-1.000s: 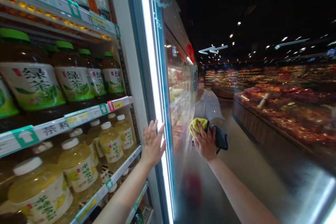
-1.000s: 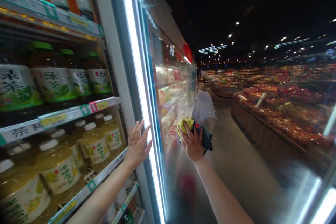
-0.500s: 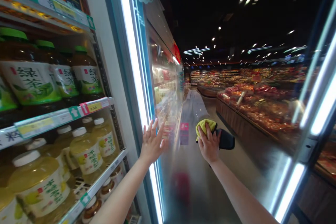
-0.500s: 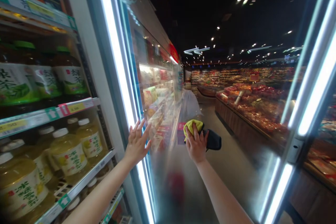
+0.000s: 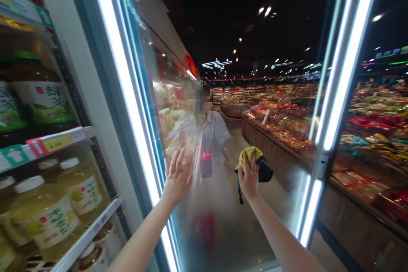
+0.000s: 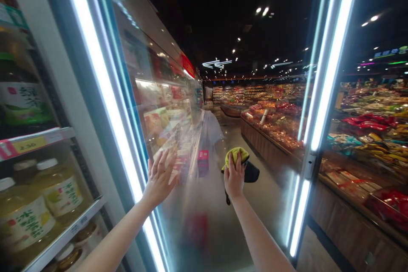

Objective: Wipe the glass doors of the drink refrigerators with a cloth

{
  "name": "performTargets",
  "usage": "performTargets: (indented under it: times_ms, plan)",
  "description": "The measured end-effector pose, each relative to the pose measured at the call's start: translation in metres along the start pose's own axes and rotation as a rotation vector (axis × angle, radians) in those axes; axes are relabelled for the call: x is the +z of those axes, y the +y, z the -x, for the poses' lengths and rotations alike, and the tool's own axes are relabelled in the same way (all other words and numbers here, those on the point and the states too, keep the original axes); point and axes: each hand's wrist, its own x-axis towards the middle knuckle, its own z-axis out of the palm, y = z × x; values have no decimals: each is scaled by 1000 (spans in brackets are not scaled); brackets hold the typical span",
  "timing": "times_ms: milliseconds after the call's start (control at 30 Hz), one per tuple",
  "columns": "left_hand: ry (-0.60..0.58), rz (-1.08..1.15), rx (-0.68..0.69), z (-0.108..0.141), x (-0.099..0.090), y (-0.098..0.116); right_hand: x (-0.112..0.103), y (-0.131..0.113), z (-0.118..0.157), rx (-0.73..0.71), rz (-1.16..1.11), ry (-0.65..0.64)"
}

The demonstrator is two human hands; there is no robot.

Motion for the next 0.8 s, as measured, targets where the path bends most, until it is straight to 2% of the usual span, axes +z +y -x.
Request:
performTargets:
  times_ms: [67,167,233,300,367,433,500,567,633,700,800]
  plan:
    - [4,18,-4,-1,5,6,2,-1,5,-113,-4,-93]
    - [31,16,-13,-10,14,20,-9,11,-25,-292,26,-222]
    - [45,7,-23,-17,21,32,-21,33,-50,-289,59,-218]
    - [47,6,-35,-22,28,46,-30,60,-60,-175,98,-153]
    - [34,10,-37,-23,34,58,-33,81,-48,-28,130,-80]
    - [11,16,-29,-22,40,71,-30,89,-23,66,142,-50]
    - [-11,28,-17,-21,45,82,-25,86,-1,50,134,-81]
    - [-22,48,-2,-22,50,93,-25,79,2,-70,113,-163]
    - [-27,73,11,-26,55,103,-30,80,-17,-200,90,-236]
    - [-27,91,15,-31,60,114,-39,95,-47,-260,67,-251]
    - [-29,93,9,-35,69,131,-51,134,-72,-178,35,-160]
